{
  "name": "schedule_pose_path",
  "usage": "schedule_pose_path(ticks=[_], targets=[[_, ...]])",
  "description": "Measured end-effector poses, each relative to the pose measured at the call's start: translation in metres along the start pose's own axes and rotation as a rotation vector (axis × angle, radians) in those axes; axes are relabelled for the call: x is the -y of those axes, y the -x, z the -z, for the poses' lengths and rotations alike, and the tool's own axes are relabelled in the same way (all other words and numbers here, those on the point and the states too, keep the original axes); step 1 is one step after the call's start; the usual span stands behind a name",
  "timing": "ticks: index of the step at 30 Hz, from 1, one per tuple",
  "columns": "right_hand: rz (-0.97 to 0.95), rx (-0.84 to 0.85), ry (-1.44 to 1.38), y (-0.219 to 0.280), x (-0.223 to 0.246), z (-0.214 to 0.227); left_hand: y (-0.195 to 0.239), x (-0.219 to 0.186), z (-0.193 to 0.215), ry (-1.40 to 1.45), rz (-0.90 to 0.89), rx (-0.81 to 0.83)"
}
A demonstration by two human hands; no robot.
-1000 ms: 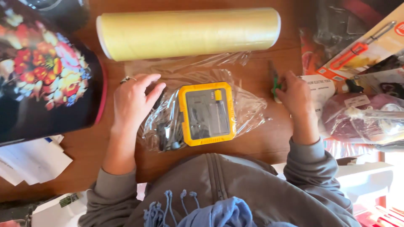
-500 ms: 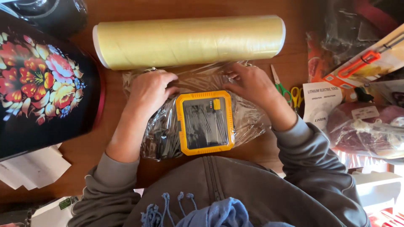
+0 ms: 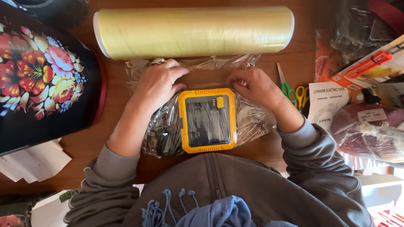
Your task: The recorder is wrapping a yellow LED work light with clear plastic wrap and using a small utility cutter to trim the excess.
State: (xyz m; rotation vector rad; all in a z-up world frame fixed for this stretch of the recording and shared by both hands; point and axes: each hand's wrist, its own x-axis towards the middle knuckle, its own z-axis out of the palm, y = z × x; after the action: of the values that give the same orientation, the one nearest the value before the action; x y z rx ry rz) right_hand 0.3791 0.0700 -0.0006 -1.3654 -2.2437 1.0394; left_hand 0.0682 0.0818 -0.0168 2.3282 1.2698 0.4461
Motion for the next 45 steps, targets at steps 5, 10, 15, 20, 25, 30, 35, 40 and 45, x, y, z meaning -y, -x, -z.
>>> schedule_pose_path(ticks=[5, 10, 15, 20, 25, 30, 35, 40, 45], targets=[[-0.081, -0.034, -0.108, 0.006, 0.000, -0.005, -0.007, -0.003, -0.001, 0.044, -0.052, 0.023], [-0.095, -0.072, -0.174, 0.010, 0.002, -0.004, -0.009, 0.004, -0.007, 0.057, -0.024, 0.081], [-0.076, -0.116, -0.163, 0.018, 0.002, 0.003, -0.009, 0.009, -0.007, 0.096, -0.116, 0.140], [-0.106, -0.140, -0.141, 0.032, -0.006, 0.002, -0.001, 0.005, 0.003, 0.115, -0.121, 0.119], [-0.099, -0.227, -0.138, 0.046, -0.011, 0.012, 0.005, 0.009, 0.000, 0.130, -0.164, 0.054], [-0.064, -0.300, -0.021, 0.057, -0.015, 0.019, 0.011, 0.008, 0.006, 0.156, -0.119, 0.118], [-0.028, -0.325, 0.000, 0.056, 0.017, 0.030, 0.012, -0.016, 0.032, 0.158, 0.014, 0.240], [0.188, -0.057, 0.003, 0.036, 0.031, 0.020, 0.016, -0.027, 0.020, 0.046, -0.023, 0.215], [0.062, 0.105, -0.020, 0.019, 0.017, 0.027, 0.024, -0.018, 0.000, -0.018, -0.068, 0.159]])
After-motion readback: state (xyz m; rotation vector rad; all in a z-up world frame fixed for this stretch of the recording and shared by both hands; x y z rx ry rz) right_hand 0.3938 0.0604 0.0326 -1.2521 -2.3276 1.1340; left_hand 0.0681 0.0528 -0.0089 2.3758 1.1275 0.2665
